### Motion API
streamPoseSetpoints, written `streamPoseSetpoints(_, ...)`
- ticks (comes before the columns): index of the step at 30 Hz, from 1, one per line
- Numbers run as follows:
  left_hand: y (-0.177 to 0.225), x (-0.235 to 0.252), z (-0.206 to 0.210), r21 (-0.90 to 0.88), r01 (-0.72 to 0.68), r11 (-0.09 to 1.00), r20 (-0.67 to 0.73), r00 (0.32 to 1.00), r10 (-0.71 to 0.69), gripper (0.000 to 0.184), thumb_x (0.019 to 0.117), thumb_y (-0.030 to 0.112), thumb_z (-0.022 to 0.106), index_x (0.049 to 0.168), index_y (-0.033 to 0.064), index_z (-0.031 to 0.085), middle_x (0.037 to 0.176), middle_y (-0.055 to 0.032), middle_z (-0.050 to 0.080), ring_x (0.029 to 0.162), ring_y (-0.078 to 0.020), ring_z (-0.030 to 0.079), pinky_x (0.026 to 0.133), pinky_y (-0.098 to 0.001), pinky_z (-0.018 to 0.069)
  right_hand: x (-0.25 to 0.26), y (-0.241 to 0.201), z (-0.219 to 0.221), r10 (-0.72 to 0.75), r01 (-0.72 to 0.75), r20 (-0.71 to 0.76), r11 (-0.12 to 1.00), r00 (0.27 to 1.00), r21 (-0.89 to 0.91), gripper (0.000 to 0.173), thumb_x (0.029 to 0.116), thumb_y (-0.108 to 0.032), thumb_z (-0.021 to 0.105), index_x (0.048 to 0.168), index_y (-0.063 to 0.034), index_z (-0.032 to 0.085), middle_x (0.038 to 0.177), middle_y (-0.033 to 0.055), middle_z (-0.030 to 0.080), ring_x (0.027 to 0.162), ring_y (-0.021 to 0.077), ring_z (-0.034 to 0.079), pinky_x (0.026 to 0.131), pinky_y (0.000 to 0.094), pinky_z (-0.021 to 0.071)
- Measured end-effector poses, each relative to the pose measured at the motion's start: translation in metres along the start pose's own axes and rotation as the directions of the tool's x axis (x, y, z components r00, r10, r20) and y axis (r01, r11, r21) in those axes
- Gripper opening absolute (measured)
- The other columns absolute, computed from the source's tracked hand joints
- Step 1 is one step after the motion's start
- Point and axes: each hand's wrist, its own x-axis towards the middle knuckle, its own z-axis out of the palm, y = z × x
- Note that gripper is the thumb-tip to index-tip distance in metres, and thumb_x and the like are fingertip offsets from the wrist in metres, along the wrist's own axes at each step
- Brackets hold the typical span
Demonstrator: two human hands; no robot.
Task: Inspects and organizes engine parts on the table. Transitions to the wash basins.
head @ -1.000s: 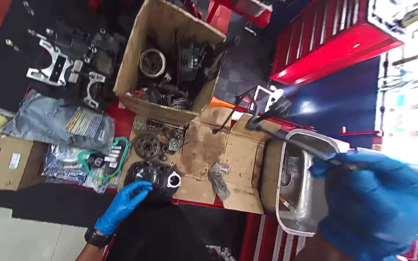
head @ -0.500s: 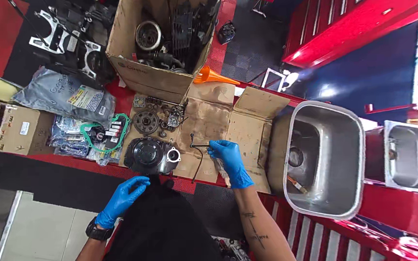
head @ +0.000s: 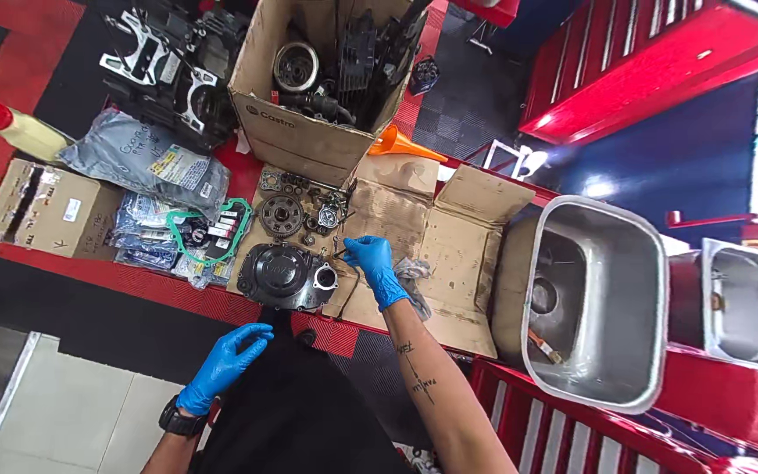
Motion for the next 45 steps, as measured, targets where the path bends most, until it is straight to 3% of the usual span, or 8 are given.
streamPoseSetpoints(10, -0.003, 0.013, -0.007, -0.008, 0.048, 0.999, 0.047, 0.998, -0.048, 0.034, 0.1007, 0.026, 0.061, 0.127, 0.0057, 0.067, 0.118, -0.0047, 0.073, 0.109, -0.0135, 0.069, 0.097, -0.0321, 0.0569, 0.01, -0.015, 0.037, 0.028, -0.028, 0.012, 0.998, 1.0, -0.05, 0.022, 0.0924, -0.023, 0.076, 0.095, -0.0019, 0.072, 0.075, 0.0069, 0.073, 0.062, 0.0151, 0.072, 0.063, 0.0314, 0.063)
streamPoseSetpoints(18, -0.003, 0.018, -0.02, 0.021, 0.076, 0.997, 0.034, 0.996, -0.077, 0.035, 0.1004, 0.027, 0.061, 0.128, 0.0066, 0.067, 0.119, -0.0042, 0.073, 0.109, -0.0134, 0.07, 0.098, -0.0327, 0.0566, 0.001, -0.012, -0.015, 0.046, -0.04, 0.07, 0.996, 0.997, -0.085, 0.051, 0.1026, -0.049, 0.058, 0.114, -0.0013, 0.07, 0.084, 0.0086, 0.075, 0.07, 0.0176, 0.074, 0.069, 0.0357, 0.063)
streamPoseSetpoints(22, 0.002, 0.022, -0.029, 0.044, 0.092, 0.995, 0.009, 0.996, -0.092, 0.036, 0.1002, 0.027, 0.061, 0.128, 0.0061, 0.068, 0.119, -0.0041, 0.073, 0.109, -0.0141, 0.07, 0.099, -0.0341, 0.057, 0.014, 0.069, -0.084, -0.121, 0.055, -0.212, 0.955, 0.97, -0.293, 0.05, 0.1, -0.042, 0.064, 0.137, -0.0081, 0.064, 0.122, 0.0137, 0.072, 0.105, 0.0252, 0.071, 0.091, 0.0471, 0.0578)
streamPoseSetpoints(24, 0.005, 0.024, -0.036, 0.075, 0.099, 0.992, 0.008, 0.995, -0.1, 0.036, 0.1001, 0.028, 0.06, 0.128, 0.0063, 0.068, 0.118, -0.0033, 0.073, 0.108, -0.0138, 0.07, 0.099, -0.034, 0.0571, 0.027, 0.143, -0.107, -0.242, 0.085, -0.236, 0.845, 0.941, -0.529, 0.069, 0.0952, -0.04, 0.068, 0.152, -0.0063, 0.049, 0.153, 0.0242, 0.049, 0.14, 0.0404, 0.049, 0.114, 0.0604, 0.0405)
streamPoseSetpoints(26, 0.009, 0.031, -0.043, 0.078, 0.11, 0.991, 0.009, 0.994, -0.111, 0.036, 0.0999, 0.028, 0.06, 0.128, 0.0065, 0.067, 0.119, -0.0031, 0.073, 0.109, -0.0143, 0.07, 0.099, -0.0339, 0.057, 0.028, 0.201, -0.107, -0.281, 0.095, -0.224, 0.794, 0.933, -0.6, 0.065, 0.0953, -0.029, 0.07, 0.152, -0.0037, 0.049, 0.158, 0.0278, 0.041, 0.146, 0.0455, 0.041, 0.117, 0.0631, 0.0358)
streamPoseSetpoints(29, 0.017, 0.054, -0.054, 0.067, 0.111, 0.992, 0.002, 0.994, -0.111, 0.036, 0.0993, 0.027, 0.062, 0.129, 0.0074, 0.068, 0.118, -0.0025, 0.074, 0.109, -0.0141, 0.07, 0.099, -0.0332, 0.0573, 0.017, 0.216, -0.094, -0.31, 0.047, -0.344, 0.798, 0.886, -0.6, 0.036, 0.1001, -0.011, 0.061, 0.134, -0.0008, 0.066, 0.141, 0.024, 0.061, 0.132, 0.0418, 0.058, 0.111, 0.0614, 0.0442)
streamPoseSetpoints(37, 0.079, 0.152, -0.081, 0.109, -0.247, 0.963, 0.04, 0.969, 0.244, 0.03, 0.1005, 0.029, 0.062, 0.121, 0.0091, 0.072, 0.117, -0.001, 0.074, 0.111, -0.012, 0.069, 0.101, -0.0341, 0.0564, 0.009, 0.156, -0.091, -0.079, -0.182, -0.345, 0.729, 0.935, -0.66, 0.062, 0.097, -0.013, 0.064, 0.155, -0.0046, 0.045, 0.144, 0.0276, 0.057, 0.126, 0.0478, 0.06, 0.101, 0.0692, 0.0477)
streamPoseSetpoints(45, 0.215, 0.312, -0.128, 0.391, -0.688, 0.611, -0.273, 0.548, 0.791, 0.036, 0.1058, 0.036, 0.052, 0.119, 0.008, 0.072, 0.119, -0.0073, 0.073, 0.116, -0.0172, 0.065, 0.103, -0.0403, 0.0524, 0.022, -0.067, -0.118, -0.555, 0.349, -0.347, 0.79, 0.756, -0.504, 0.04, 0.0982, -0.028, 0.065, 0.126, 0.0001, 0.067, 0.117, 0.0201, 0.07, 0.101, 0.0279, 0.071, 0.085, 0.0458, 0.06)
